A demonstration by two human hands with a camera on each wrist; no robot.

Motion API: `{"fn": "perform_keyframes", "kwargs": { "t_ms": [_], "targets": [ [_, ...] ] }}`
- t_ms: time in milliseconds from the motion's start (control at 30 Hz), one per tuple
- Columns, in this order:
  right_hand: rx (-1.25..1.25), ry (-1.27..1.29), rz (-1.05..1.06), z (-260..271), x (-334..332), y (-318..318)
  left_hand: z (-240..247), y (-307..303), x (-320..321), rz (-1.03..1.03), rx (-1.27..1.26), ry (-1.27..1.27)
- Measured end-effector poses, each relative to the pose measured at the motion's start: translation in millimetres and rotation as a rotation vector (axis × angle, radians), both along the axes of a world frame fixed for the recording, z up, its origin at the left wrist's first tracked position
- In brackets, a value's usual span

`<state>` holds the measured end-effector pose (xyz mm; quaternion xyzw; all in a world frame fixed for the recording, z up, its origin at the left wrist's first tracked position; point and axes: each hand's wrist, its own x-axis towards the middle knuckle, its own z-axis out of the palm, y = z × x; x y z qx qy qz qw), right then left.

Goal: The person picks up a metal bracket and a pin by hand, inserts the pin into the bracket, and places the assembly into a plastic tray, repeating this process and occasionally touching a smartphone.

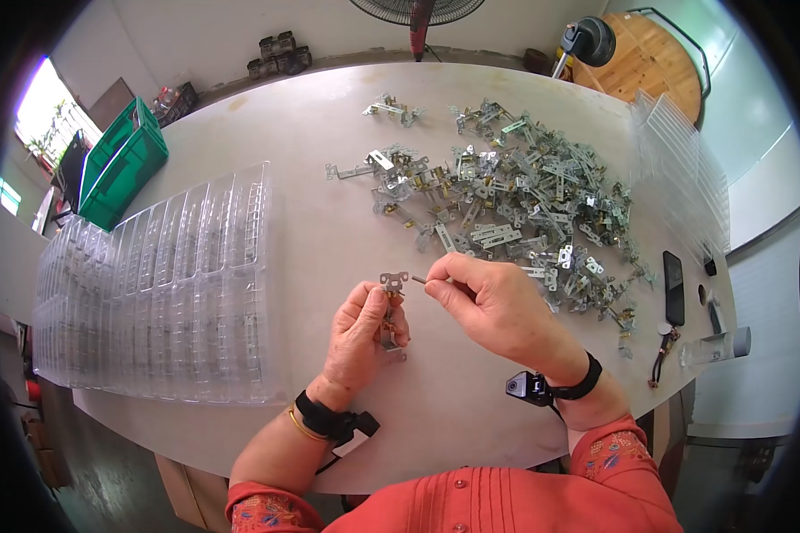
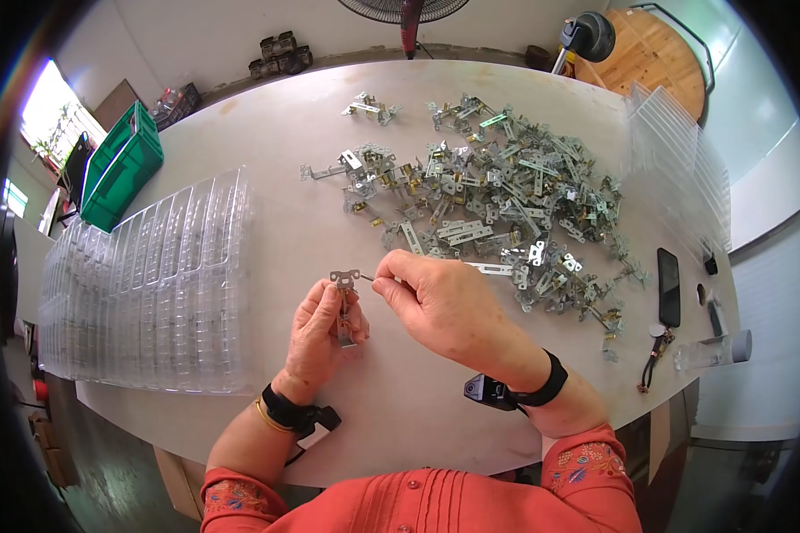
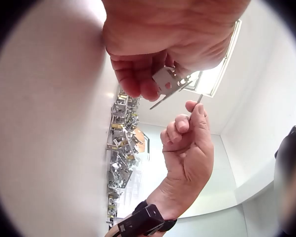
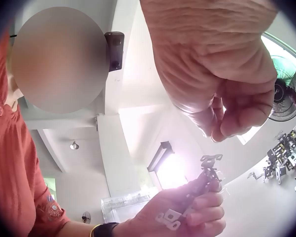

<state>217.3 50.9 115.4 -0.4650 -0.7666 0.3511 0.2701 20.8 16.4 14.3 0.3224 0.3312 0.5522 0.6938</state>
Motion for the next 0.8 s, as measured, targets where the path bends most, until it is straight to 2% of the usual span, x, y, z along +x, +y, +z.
{"fn": "perform_keyframes", "kwargs": {
  "t_ms": [300,667,800],
  "targets": [
    [0.090,-0.051,0.019,-4.1,-1.0,1.1,0.8,-1.3,1.8,0.027,0.038,0.032],
    [0.161,-0.147,0.029,-0.9,2.8,-0.8,-0.7,-6.9,2.9,0.040,0.242,0.372],
    [0.066,-0.128,0.053,-2.0,3.5,0.6,-0.5,-8.2,3.5,0.022,0.248,0.392]
  ]
}}
